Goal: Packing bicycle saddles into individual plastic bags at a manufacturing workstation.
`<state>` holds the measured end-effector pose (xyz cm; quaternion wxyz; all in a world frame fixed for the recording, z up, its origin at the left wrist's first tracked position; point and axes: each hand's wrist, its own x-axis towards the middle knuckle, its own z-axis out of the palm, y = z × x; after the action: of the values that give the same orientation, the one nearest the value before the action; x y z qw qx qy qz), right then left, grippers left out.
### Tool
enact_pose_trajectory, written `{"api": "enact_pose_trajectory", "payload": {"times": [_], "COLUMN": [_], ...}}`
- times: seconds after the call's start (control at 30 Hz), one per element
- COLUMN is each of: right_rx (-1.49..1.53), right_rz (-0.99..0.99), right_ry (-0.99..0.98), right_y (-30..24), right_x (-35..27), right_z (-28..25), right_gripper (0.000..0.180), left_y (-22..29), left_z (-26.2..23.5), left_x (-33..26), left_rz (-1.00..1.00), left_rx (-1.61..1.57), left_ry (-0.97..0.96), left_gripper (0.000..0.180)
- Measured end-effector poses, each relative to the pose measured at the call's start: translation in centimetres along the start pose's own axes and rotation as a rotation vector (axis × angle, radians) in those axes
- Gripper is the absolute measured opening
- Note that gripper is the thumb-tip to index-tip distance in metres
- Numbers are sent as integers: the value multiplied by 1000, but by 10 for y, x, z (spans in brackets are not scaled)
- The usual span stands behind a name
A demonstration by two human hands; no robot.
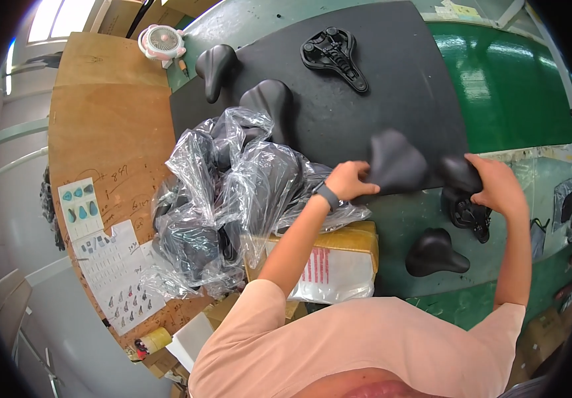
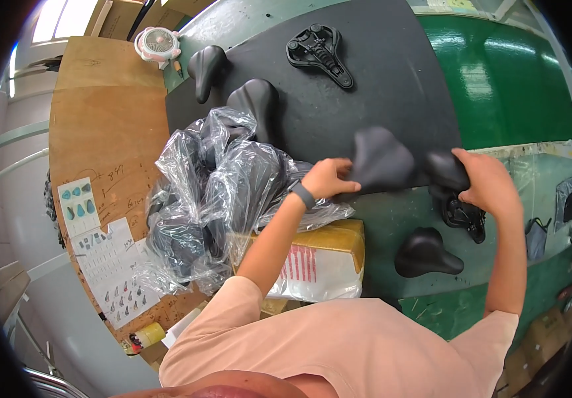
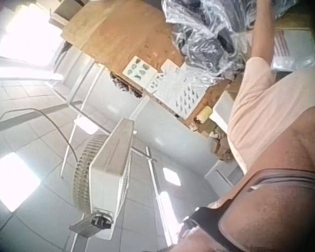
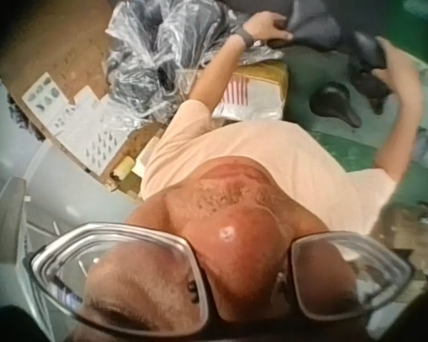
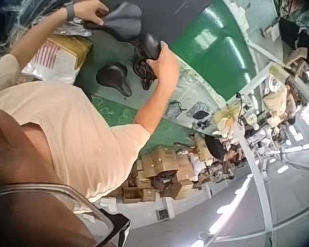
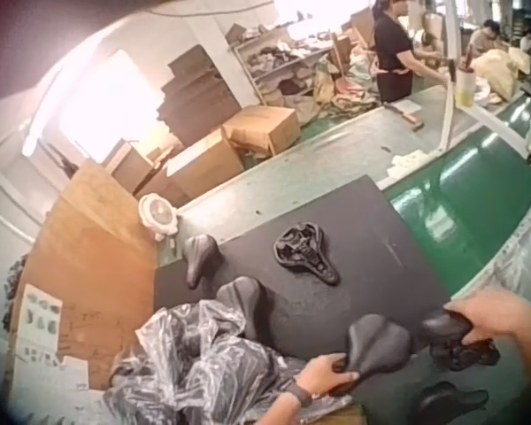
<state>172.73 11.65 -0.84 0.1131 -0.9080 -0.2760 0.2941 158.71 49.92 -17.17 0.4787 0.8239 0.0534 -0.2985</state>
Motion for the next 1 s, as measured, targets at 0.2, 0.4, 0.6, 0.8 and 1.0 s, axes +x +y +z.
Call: {"api": "enact_pose_trajectory", "payload": {"times": [0.2, 0.4, 0.6, 0.8, 1.0], "right_rx": [212, 205, 204, -38, 238], "right_rz": [-110, 5, 139, 8, 148], "right_ry": [169, 398, 483, 254, 501], "right_y": [-33, -121, -104, -28, 59], "right_x": [132, 356, 390, 226, -32], "right_z": [20, 128, 177, 128, 109], "right_gripper": [87, 105, 84, 74, 72], "left_y": [-61, -94, -81, -101, -125], "left_z": [-59, -97, -95, -110, -130], "left_x": [34, 62, 81, 86, 111], "left_rz": [-7, -438, -643, -919, -899], "left_rx": [42, 197, 118, 389, 918], "left_ry": [1232, 1358, 1142, 1054, 914], "left_gripper": [103, 108, 111, 111, 95]}}
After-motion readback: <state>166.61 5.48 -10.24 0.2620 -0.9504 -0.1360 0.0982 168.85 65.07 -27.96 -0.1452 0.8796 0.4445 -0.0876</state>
